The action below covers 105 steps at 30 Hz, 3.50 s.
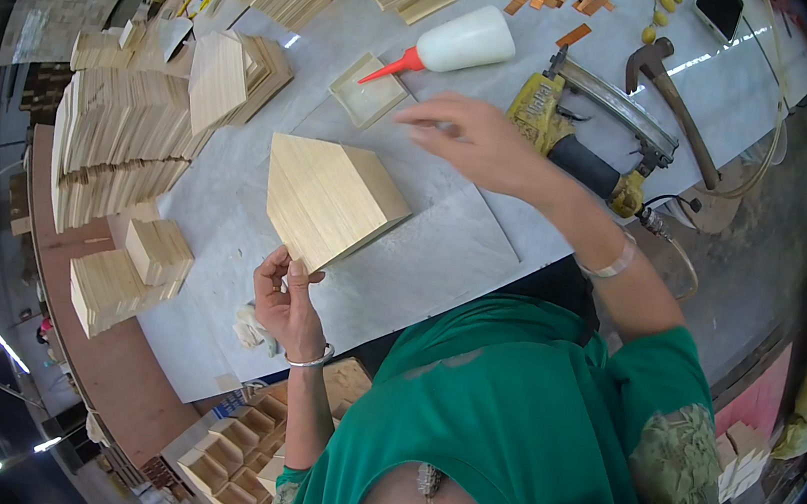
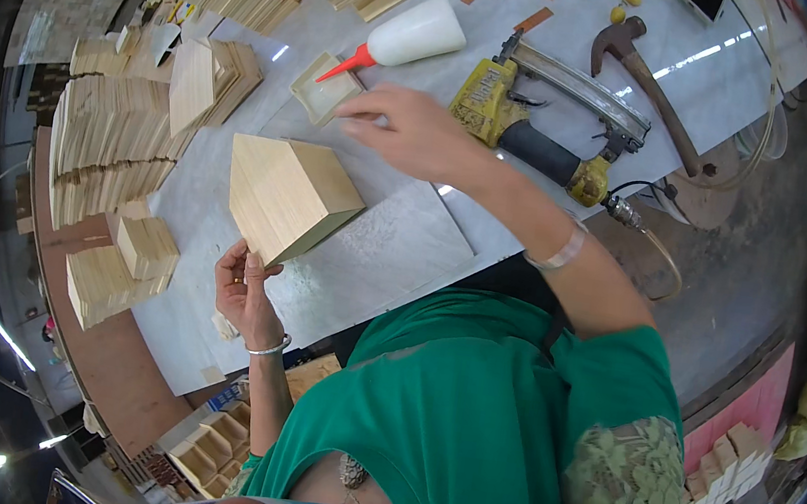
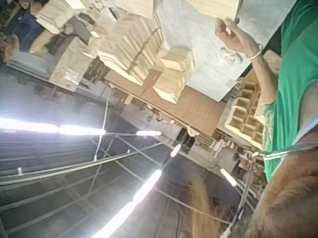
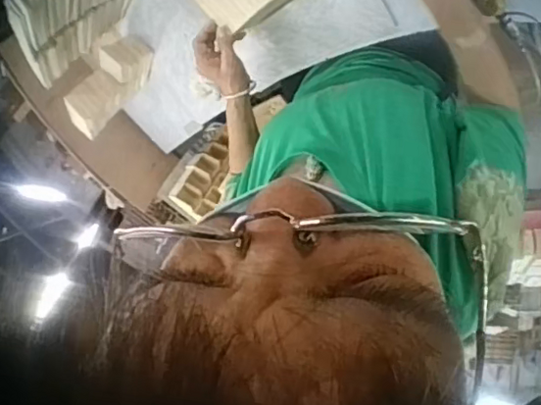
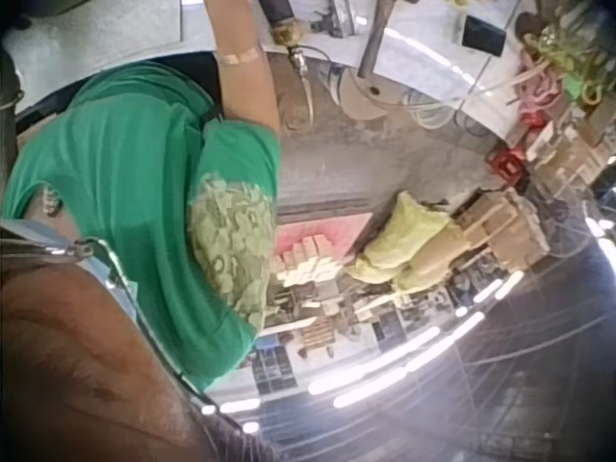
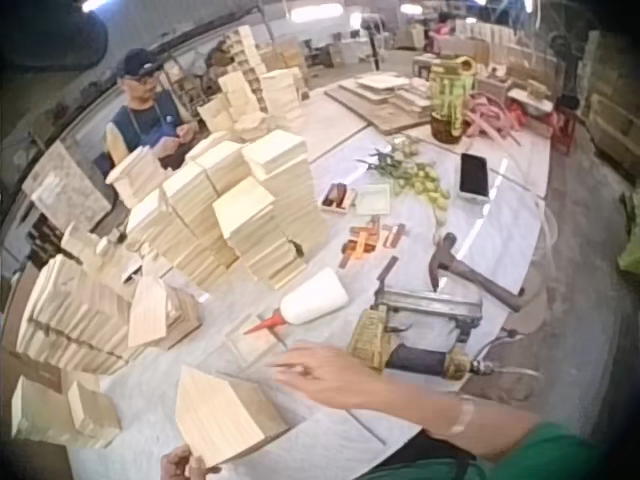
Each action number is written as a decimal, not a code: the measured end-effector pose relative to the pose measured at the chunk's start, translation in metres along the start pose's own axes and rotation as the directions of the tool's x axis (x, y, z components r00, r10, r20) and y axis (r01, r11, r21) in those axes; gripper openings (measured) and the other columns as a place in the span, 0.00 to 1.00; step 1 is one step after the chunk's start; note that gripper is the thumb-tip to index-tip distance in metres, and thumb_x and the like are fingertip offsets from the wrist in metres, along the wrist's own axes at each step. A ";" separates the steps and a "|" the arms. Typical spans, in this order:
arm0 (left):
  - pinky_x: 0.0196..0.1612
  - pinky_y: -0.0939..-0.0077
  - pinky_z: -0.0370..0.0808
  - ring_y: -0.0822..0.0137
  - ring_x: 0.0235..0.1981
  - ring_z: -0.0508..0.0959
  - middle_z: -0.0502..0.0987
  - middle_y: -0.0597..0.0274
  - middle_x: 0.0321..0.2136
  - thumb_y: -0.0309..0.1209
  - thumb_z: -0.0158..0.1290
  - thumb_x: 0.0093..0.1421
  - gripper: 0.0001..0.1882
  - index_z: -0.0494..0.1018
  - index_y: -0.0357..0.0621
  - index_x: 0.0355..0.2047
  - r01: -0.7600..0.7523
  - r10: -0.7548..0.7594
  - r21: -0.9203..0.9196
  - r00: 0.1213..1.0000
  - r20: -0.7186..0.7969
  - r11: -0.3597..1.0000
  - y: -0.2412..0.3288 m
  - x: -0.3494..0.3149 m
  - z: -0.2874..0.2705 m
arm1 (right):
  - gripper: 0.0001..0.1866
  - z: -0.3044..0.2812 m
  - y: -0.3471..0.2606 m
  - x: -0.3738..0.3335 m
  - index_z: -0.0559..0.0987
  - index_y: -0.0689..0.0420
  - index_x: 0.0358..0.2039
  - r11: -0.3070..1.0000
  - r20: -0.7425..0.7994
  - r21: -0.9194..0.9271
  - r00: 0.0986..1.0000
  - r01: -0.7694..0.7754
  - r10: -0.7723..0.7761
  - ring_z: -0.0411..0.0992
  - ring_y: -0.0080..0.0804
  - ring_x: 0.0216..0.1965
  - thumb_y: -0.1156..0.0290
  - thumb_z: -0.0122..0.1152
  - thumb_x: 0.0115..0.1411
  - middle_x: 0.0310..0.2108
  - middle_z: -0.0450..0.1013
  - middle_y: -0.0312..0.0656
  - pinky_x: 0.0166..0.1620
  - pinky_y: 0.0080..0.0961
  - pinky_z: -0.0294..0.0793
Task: Assembling wooden birdhouses using glue and a pneumatic nail gun.
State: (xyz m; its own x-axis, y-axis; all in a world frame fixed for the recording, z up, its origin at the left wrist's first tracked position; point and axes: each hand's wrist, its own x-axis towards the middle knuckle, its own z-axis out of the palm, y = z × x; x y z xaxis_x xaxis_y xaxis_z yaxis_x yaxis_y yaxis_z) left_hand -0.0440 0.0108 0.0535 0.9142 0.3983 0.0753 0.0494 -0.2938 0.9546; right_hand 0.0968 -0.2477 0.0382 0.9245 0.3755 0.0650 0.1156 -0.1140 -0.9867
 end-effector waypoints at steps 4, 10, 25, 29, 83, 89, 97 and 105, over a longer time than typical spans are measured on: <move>0.34 0.78 0.79 0.72 0.36 0.74 0.74 0.57 0.37 0.26 0.51 0.63 0.12 0.69 0.33 0.45 -0.013 0.009 0.082 0.999 0.043 0.997 0.006 0.010 -0.005 | 0.18 0.050 0.033 0.030 0.77 0.61 0.48 0.969 0.098 0.237 0.991 0.063 -0.088 0.72 0.28 0.43 0.63 0.57 0.62 0.43 0.75 0.43 0.48 0.24 0.71; 0.36 0.79 0.77 0.74 0.36 0.74 0.74 0.59 0.37 0.24 0.52 0.62 0.11 0.70 0.33 0.44 -0.048 0.021 0.248 0.994 0.109 0.968 0.010 0.021 -0.028 | 0.19 0.056 0.024 0.008 0.81 0.61 0.41 0.933 0.269 0.321 0.960 -0.161 0.074 0.73 0.26 0.43 0.59 0.64 0.56 0.38 0.78 0.42 0.48 0.25 0.70; 0.45 0.68 0.68 0.61 0.40 0.74 0.77 0.58 0.39 0.30 0.62 0.52 0.20 0.77 0.43 0.46 -0.633 0.390 0.668 0.771 0.503 0.391 0.051 0.008 0.055 | 0.15 0.058 0.033 0.001 0.81 0.60 0.41 0.919 0.236 0.382 0.972 -0.100 0.007 0.74 0.29 0.41 0.63 0.62 0.58 0.38 0.79 0.44 0.47 0.25 0.71; 0.40 0.69 0.68 0.61 0.37 0.73 0.76 0.57 0.39 0.28 0.62 0.50 0.20 0.77 0.42 0.45 -0.662 0.441 0.662 0.741 0.506 0.352 0.046 0.010 0.056 | 0.15 0.055 0.031 0.001 0.81 0.60 0.41 0.919 0.239 0.380 0.971 -0.106 0.013 0.74 0.29 0.42 0.64 0.61 0.58 0.39 0.79 0.45 0.47 0.26 0.71; 0.28 0.65 0.69 0.57 0.26 0.71 0.67 0.59 0.23 0.27 0.60 0.48 0.08 0.75 0.40 0.28 -0.506 0.503 0.837 0.789 0.352 0.208 0.047 0.017 0.094 | 0.14 0.072 0.041 0.000 0.81 0.60 0.34 0.925 0.066 0.378 0.998 -0.035 0.011 0.67 0.18 0.27 0.61 0.60 0.60 0.24 0.76 0.36 0.32 0.20 0.69; 0.27 0.66 0.67 0.57 0.25 0.69 0.65 0.58 0.23 0.25 0.58 0.47 0.09 0.76 0.39 0.31 -0.543 0.534 0.816 0.757 0.376 0.196 0.045 0.019 0.097 | 0.13 0.061 0.034 -0.020 0.80 0.61 0.35 0.902 -0.083 0.431 0.996 0.004 0.035 0.74 0.36 0.29 0.63 0.59 0.57 0.29 0.77 0.45 0.34 0.31 0.72; 0.28 0.68 0.67 0.60 0.25 0.68 0.66 0.58 0.24 0.23 0.57 0.46 0.13 0.75 0.36 0.35 -0.554 0.585 0.779 0.748 0.312 0.293 0.043 0.015 0.081 | 0.22 -0.057 -0.007 -0.103 0.73 0.59 0.47 0.645 -0.219 -0.763 0.929 0.027 -0.298 0.70 0.44 0.41 0.72 0.64 0.50 0.40 0.72 0.46 0.44 0.35 0.70; 0.32 0.69 0.69 0.60 0.30 0.71 0.71 0.58 0.28 0.26 0.58 0.46 0.17 0.76 0.40 0.39 -0.568 0.581 0.691 0.771 0.259 0.446 0.034 0.010 0.075 | 0.42 -0.072 0.015 -0.119 0.56 0.62 0.62 0.359 -0.189 -0.915 0.982 -0.183 0.020 0.68 0.47 0.42 0.67 0.65 0.48 0.39 0.69 0.50 0.44 0.40 0.69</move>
State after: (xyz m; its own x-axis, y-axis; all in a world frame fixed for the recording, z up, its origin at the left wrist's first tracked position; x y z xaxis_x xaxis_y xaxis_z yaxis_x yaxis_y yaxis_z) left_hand -0.0031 -0.0606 0.0653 0.8381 -0.0887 0.5382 -0.2193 -0.9582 0.1837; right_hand 0.0151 -0.3603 0.0268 0.9786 0.1929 0.0716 0.2044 -0.9515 -0.2301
